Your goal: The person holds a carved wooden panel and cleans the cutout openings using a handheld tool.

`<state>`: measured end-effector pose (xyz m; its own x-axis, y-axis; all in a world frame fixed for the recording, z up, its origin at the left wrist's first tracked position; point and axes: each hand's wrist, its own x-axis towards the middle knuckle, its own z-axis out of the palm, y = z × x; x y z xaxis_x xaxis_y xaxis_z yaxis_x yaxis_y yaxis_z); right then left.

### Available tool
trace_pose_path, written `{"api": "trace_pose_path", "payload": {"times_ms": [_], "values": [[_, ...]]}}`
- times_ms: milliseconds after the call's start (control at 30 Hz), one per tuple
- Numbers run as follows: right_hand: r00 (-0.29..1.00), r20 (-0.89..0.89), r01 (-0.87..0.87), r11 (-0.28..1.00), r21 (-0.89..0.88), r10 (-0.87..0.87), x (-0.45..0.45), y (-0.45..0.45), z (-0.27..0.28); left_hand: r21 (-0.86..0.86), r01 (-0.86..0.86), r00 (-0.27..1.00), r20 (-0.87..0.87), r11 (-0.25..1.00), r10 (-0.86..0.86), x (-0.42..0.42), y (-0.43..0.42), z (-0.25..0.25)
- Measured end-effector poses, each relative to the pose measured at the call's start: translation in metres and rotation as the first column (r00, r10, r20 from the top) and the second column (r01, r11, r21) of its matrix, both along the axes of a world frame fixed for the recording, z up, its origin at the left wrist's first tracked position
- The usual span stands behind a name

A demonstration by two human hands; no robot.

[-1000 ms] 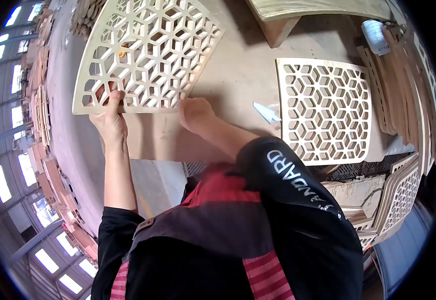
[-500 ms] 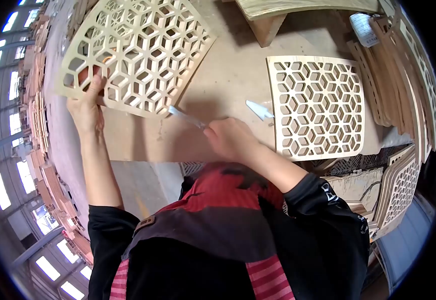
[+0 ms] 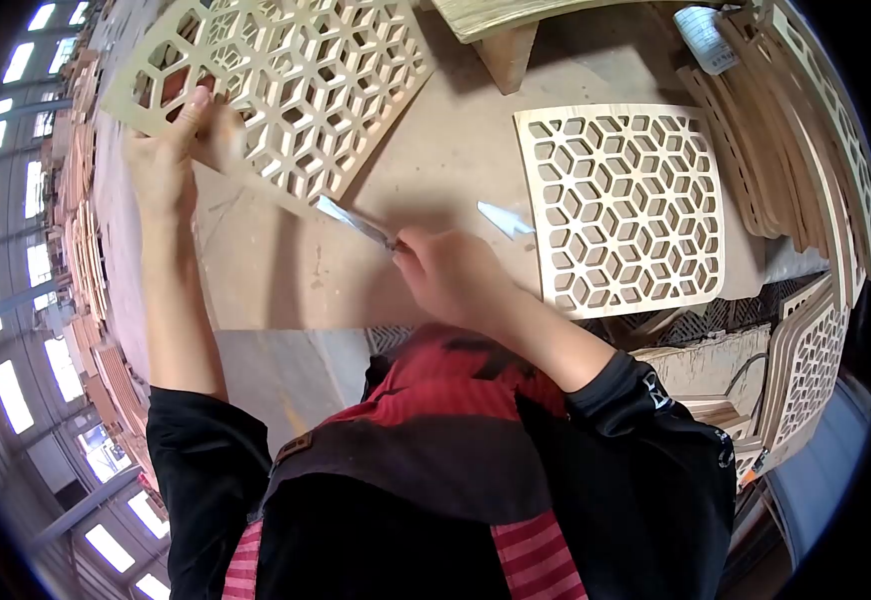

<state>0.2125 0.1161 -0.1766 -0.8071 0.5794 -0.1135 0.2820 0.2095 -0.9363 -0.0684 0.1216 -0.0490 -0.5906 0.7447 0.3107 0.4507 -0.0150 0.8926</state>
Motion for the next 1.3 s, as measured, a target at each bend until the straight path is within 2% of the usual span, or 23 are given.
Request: {"api": "trace_pose_path", "payload": {"times_ms": [33, 133, 233, 267, 367, 400, 500, 533, 833, 867, 967, 1000, 1067, 1167, 1233, 1267, 1300], "values": [[1.0, 0.022, -0.003, 1.0, 0.011, 0.003, 0.002, 0.002, 0.004, -0.064, -0.008, 1.0, 0.011, 0.998, 0.009, -0.002, 0.0, 0.01], [0.986, -0.116, -0.124, 0.992, -0.006, 0.122, 0.013, 0.005, 0.014, -0.138, 0.037, 0.997, -0.056, 0.99, -0.045, 0.001, 0.002, 0.039], [0.975, -0.132, -0.194, 0.976, -0.097, 0.18, 0.017, -0.003, 0.024, -0.208, 0.033, 0.998, -0.05, 0.978, -0.044, 0.013, 0.009, 0.054], [0.977, -0.133, -0.18, 0.98, -0.083, 0.168, 0.016, -0.007, 0.023, -0.247, -0.027, 0.988, -0.152, 0.969, -0.012, 0.016, 0.013, 0.056], [0.986, -0.071, -0.156, 0.981, -0.113, 0.149, 0.012, -0.008, 0.026, -0.132, 0.0, 0.999, -0.053, 0.991, -0.007, 0.019, 0.016, 0.046], [0.985, -0.085, -0.161, 0.982, -0.094, 0.153, 0.012, -0.008, 0.026, -0.18, 0.01, 0.999, -0.033, 0.984, -0.016, 0.021, 0.012, 0.046], [0.982, -0.111, -0.165, 0.984, -0.073, 0.156, 0.015, -0.007, 0.028, -0.183, 0.081, 0.996, 0.041, 0.98, -0.075, 0.022, -0.004, 0.028], [0.981, -0.112, -0.166, 0.983, -0.083, 0.156, 0.016, -0.006, 0.028, -0.199, 0.155, 0.986, 0.088, 0.968, -0.14, 0.023, -0.011, 0.024], [0.975, -0.135, -0.189, 0.98, -0.07, 0.178, 0.012, -0.012, 0.023, -0.211, 0.084, 0.978, 0.203, 0.974, -0.041, 0.035, -0.031, 0.013], [0.975, -0.139, -0.186, 0.98, -0.076, 0.174, 0.008, -0.014, 0.021, -0.185, 0.091, 0.984, 0.169, 0.979, -0.06, 0.035, -0.032, 0.01], [0.979, -0.131, -0.179, 0.967, -0.183, 0.156, -0.004, -0.019, 0.021, -0.224, 0.126, 0.958, 0.282, 0.966, -0.059, 0.044, -0.035, 0.014], [0.979, -0.099, -0.189, 0.977, -0.095, 0.179, -0.01, -0.021, 0.02, -0.176, 0.096, 0.955, 0.294, 0.98, -0.041, 0.051, -0.034, 0.013], [0.976, -0.032, -0.212, 0.974, 0.081, 0.215, -0.027, -0.027, 0.014, -0.201, 0.079, 0.971, 0.237, 0.976, -0.03, 0.049, -0.038, 0.009], [0.984, -0.09, -0.14, 0.976, 0.165, 0.157, -0.062, -0.037, 0.013, -0.212, 0.079, 0.982, 0.182, 0.974, -0.04, 0.054, -0.04, 0.008], [0.981, -0.04, -0.18, 0.971, 0.157, 0.188, -0.074, -0.041, 0.013, -0.217, 0.068, 0.987, 0.156, 0.974, -0.034, 0.052, -0.043, 0.006], [0.98, -0.016, -0.195, 0.969, 0.153, 0.2, -0.078, -0.041, 0.013, -0.254, 0.043, 0.999, 0.028, 0.966, -0.037, 0.05, -0.047, 0.007], [0.978, -0.041, -0.201, 0.975, 0.098, 0.206, -0.071, -0.039, 0.014, -0.249, 0.034, 0.999, 0.037, 0.968, -0.025, 0.05, -0.048, 0.008]]}}
